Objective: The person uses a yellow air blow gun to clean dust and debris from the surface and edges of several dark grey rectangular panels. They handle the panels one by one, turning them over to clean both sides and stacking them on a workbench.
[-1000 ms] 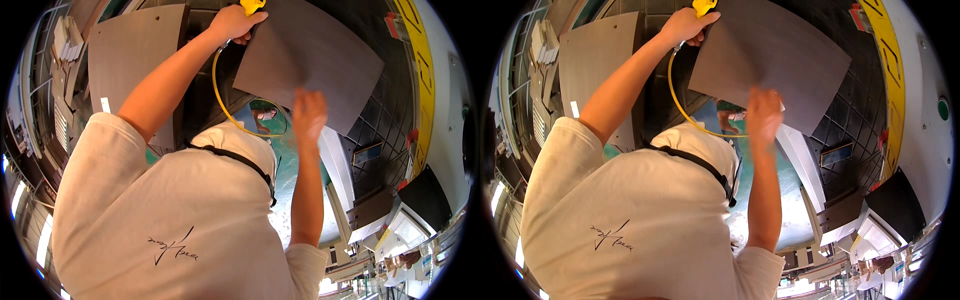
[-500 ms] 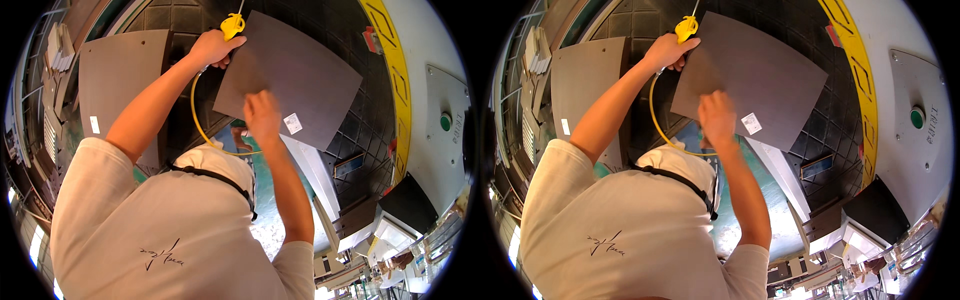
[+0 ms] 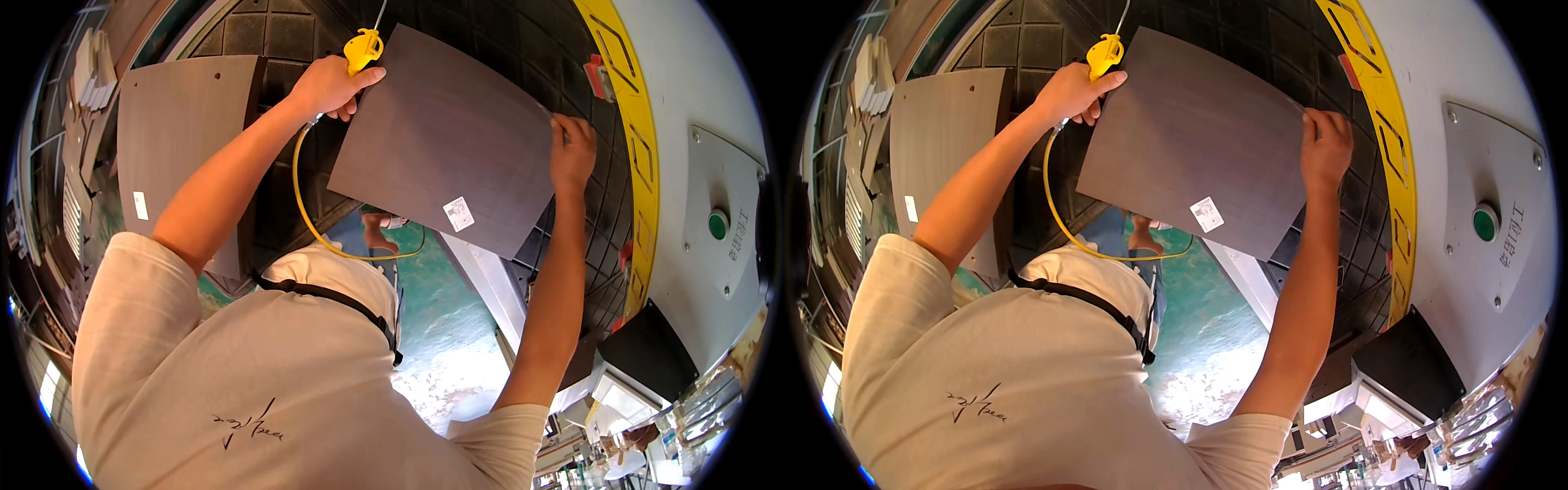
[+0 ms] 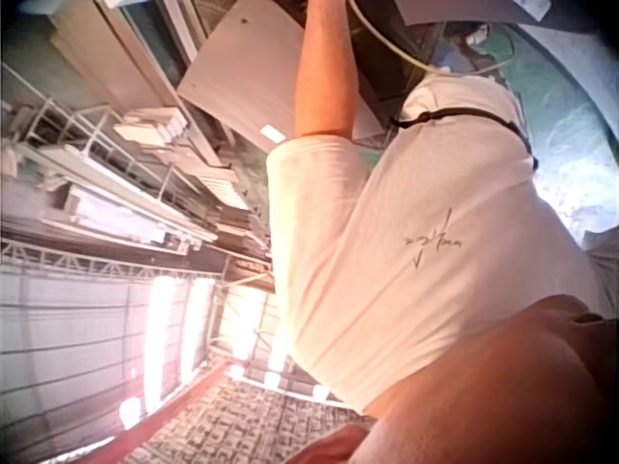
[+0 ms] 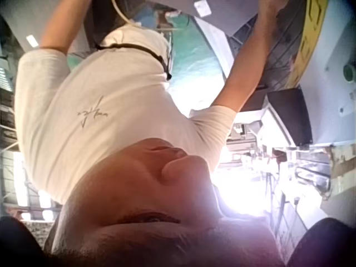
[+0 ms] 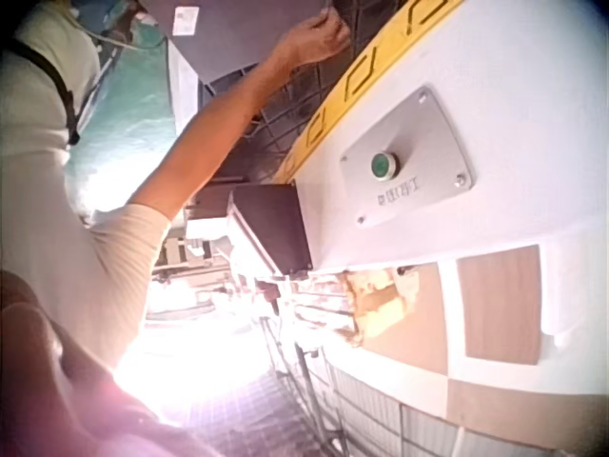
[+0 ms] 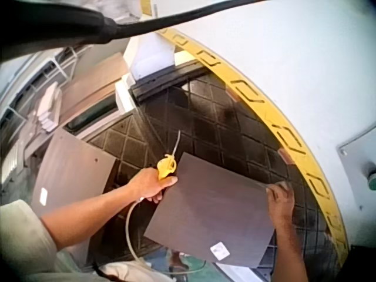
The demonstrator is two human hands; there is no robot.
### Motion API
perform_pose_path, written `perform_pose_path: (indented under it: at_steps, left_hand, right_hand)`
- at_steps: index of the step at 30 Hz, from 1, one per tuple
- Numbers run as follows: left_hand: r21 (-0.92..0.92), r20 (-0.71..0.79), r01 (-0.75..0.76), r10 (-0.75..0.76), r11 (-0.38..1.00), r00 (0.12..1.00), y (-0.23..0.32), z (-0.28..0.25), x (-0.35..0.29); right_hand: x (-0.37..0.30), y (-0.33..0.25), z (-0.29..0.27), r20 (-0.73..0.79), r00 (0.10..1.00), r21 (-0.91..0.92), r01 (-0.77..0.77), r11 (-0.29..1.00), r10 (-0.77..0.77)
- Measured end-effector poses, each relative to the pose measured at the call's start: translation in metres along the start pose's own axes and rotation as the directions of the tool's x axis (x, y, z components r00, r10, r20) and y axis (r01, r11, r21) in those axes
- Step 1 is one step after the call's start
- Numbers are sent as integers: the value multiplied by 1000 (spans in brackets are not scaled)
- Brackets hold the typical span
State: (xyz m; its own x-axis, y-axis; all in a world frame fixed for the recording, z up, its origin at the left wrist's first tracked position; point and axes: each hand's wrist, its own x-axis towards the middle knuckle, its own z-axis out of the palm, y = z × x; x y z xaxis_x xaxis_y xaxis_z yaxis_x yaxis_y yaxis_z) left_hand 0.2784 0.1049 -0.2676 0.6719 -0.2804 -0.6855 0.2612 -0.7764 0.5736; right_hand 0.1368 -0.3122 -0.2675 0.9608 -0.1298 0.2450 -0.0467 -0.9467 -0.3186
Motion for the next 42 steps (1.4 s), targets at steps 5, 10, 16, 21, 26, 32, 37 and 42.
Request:
perform_pose_path:
  at_steps: [5,10,16,21,26,32,37,42]
  left_hand:
    - [-27,-11,-4,3,1000,1000,5,3,-4]
    - [-71,-18,-2,0,997,1000,7,4,-8]
    - [-54,-4,-13,13,998,1000,6,2,-4]
    - [-62,-21,-4,2,998,1000,2,4,-4]
    - [-77,-4,-5,4,997,1000,8,3,-3]
    - [-80,-1,-28,28,996,1000,3,1,-7]
    - [-56,31,-27,29,998,999,4,1,-4]
    - [-55,0,-62,62,997,998,1,2,-4]
  right_hand:
    - [14,-18,6,111,988,56,105,993,-110]
    - [-10,-29,-1,234,945,130,204,970,-230]
    - [2,-21,3,168,984,80,41,996,-54]
    - [-17,-37,-9,335,937,167,42,985,-96]
    - [42,-74,25,175,982,160,44,986,-73]
    - [17,-109,29,272,938,135,184,974,-215]
    - [60,-113,46,103,992,253,41,967,-69]
    - [16,-163,65,134,979,267,112,957,-152]
